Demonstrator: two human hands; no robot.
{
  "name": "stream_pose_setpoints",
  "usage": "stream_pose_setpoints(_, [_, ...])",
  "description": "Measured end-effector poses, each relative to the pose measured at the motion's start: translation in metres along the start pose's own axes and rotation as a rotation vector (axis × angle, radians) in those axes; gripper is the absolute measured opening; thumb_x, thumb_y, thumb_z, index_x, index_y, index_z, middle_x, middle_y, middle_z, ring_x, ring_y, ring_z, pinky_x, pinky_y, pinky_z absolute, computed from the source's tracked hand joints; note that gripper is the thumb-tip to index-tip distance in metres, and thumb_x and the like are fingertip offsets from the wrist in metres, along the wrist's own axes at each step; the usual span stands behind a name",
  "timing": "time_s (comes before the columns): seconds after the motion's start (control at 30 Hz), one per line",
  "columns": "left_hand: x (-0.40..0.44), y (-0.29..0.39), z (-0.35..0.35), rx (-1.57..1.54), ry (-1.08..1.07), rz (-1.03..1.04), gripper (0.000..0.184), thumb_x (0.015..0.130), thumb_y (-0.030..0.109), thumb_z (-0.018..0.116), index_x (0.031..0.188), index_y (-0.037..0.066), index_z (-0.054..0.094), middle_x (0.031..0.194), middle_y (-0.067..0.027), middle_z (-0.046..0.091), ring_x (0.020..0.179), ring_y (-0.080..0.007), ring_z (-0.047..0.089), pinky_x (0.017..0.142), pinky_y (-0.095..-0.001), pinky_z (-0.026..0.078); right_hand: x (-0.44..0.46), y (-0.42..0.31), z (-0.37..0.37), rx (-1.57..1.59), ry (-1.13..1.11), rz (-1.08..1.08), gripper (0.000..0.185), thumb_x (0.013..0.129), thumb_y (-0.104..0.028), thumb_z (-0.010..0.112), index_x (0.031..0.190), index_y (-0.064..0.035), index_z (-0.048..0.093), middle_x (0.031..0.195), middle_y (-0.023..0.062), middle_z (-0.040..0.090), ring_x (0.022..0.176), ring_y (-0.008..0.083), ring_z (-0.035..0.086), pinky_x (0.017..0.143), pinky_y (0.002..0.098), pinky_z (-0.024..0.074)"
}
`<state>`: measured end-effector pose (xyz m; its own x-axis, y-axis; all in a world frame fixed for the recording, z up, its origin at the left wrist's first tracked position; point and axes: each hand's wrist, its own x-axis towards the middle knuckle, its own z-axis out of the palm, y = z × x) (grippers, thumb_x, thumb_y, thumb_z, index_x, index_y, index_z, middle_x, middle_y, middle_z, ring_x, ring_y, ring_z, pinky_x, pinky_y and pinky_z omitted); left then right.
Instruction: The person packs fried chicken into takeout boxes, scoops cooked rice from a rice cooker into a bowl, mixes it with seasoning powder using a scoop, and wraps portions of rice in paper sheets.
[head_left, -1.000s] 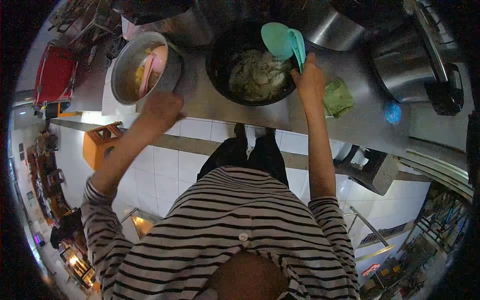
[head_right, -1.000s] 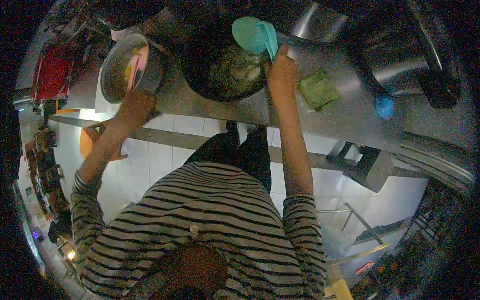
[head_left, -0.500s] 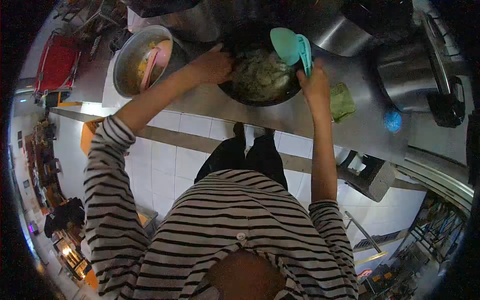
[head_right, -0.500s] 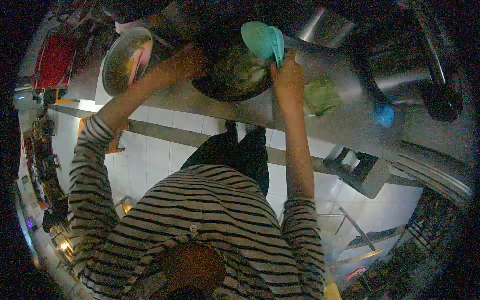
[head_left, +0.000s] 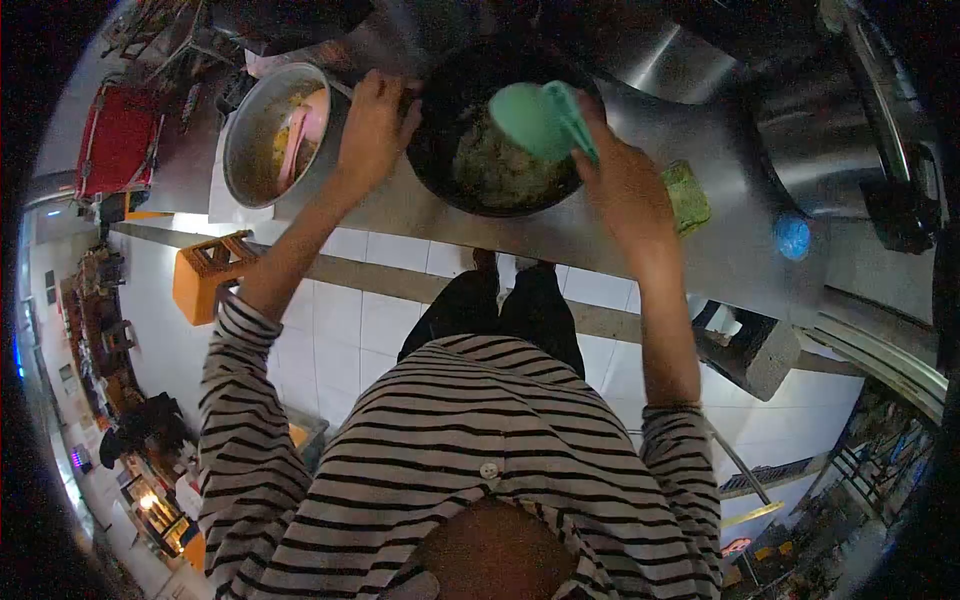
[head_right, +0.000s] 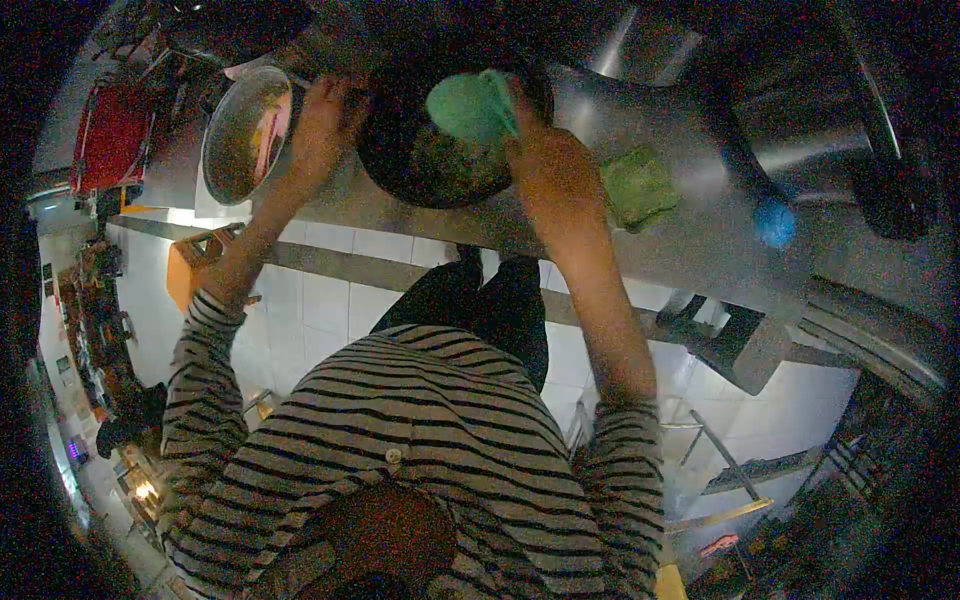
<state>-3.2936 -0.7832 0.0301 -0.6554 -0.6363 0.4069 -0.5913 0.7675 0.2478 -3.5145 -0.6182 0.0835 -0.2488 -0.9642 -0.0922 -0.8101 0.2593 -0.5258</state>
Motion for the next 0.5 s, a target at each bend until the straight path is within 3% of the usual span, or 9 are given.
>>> stream_pose_setpoints(0.03, [-0.005,0.002,0.003,-0.027,0.071,-0.093,0.029,0.069,0.003,0.057,0.097,0.005,0.054,0.095,-0.0154,0.046,0.091,-0.0333,0.045,0.080,-0.0409,0.037,0.007,-0.003,0.004,-0.065,-0.016,-0.052,0.047,0.083,-0.012,0.047,0.128,-0.0092,0.033,0.085,0.0255,0.057,0.083,0.0365,0.058,0.070,0.0448,0.0443])
stream_pose_setpoints(0.1, [-0.007,0.012,0.007,-0.001,0.127,-0.093,0.029,0.068,0.003,0.058,0.097,0.006,0.053,0.096,-0.0167,0.044,0.089,-0.0344,0.045,0.078,-0.0406,0.038,0.031,-0.004,0.025,-0.196,-0.050,-0.159,0.048,0.083,-0.010,0.045,0.129,-0.0106,0.031,0.085,0.0244,0.058,0.082,0.0359,0.058,0.070,0.0442,0.0445])
stream_pose_setpoints(0.2, [-0.004,0.019,0.017,0.090,0.186,-0.050,0.030,0.069,0.003,0.057,0.098,0.005,0.052,0.097,-0.0175,0.042,0.087,-0.0345,0.044,0.077,-0.0400,0.039,0.058,0.002,0.069,-0.386,0.068,-0.276,0.050,0.083,-0.009,0.042,0.131,-0.0067,0.027,0.082,0.0244,0.057,0.075,0.0342,0.060,0.067,0.0423,0.0459])
stream_pose_setpoints(0.3, [-0.002,0.010,0.033,0.110,0.196,-0.120,0.024,0.072,0.004,0.055,0.096,0.004,0.050,0.094,-0.0202,0.042,0.082,-0.0391,0.048,0.068,-0.0428,0.042,0.067,-0.008,0.067,-0.292,0.011,-0.248,0.040,0.084,-0.011,0.041,0.121,0.0036,0.036,0.077,0.0240,0.056,0.061,0.0308,0.058,0.060,0.0422,0.0464])
stream_pose_setpoints(0.37, [-0.002,0.005,0.041,-0.050,0.304,-0.267,0.019,0.075,0.006,0.054,0.093,0.003,0.049,0.087,-0.0230,0.046,0.077,-0.0419,0.052,0.062,-0.0452,0.043,0.097,0.012,0.080,-0.077,-0.189,-0.125,0.032,0.085,-0.012,0.041,0.112,0.0065,0.040,0.072,0.0213,0.055,0.054,0.0270,0.056,0.054,0.0397,0.0462])
stream_pose_setpoints(0.47, [-0.009,-0.034,0.071,-0.296,0.051,-0.330,0.018,0.082,0.015,0.050,0.090,-0.001,0.047,0.069,-0.0266,0.051,0.067,-0.0444,0.054,0.057,-0.0487,0.043,0.112,0.013,0.082,0.515,-0.568,0.176,0.025,0.087,-0.017,0.040,0.101,0.0041,0.043,0.067,0.0157,0.053,0.049,0.0218,0.052,0.049,0.0359,0.0466])
stream_pose_setpoints(0.5, [-0.013,-0.037,0.078,-0.264,0.071,-0.351,0.020,0.083,0.018,0.048,0.090,-0.001,0.048,0.066,-0.0267,0.051,0.066,-0.0438,0.055,0.057,-0.0484,0.043,0.112,0.011,0.080,0.759,-0.705,0.298,0.023,0.088,-0.019,0.039,0.097,0.0022,0.044,0.066,0.0135,0.053,0.049,0.0201,0.051,0.048,0.0347,0.0469])
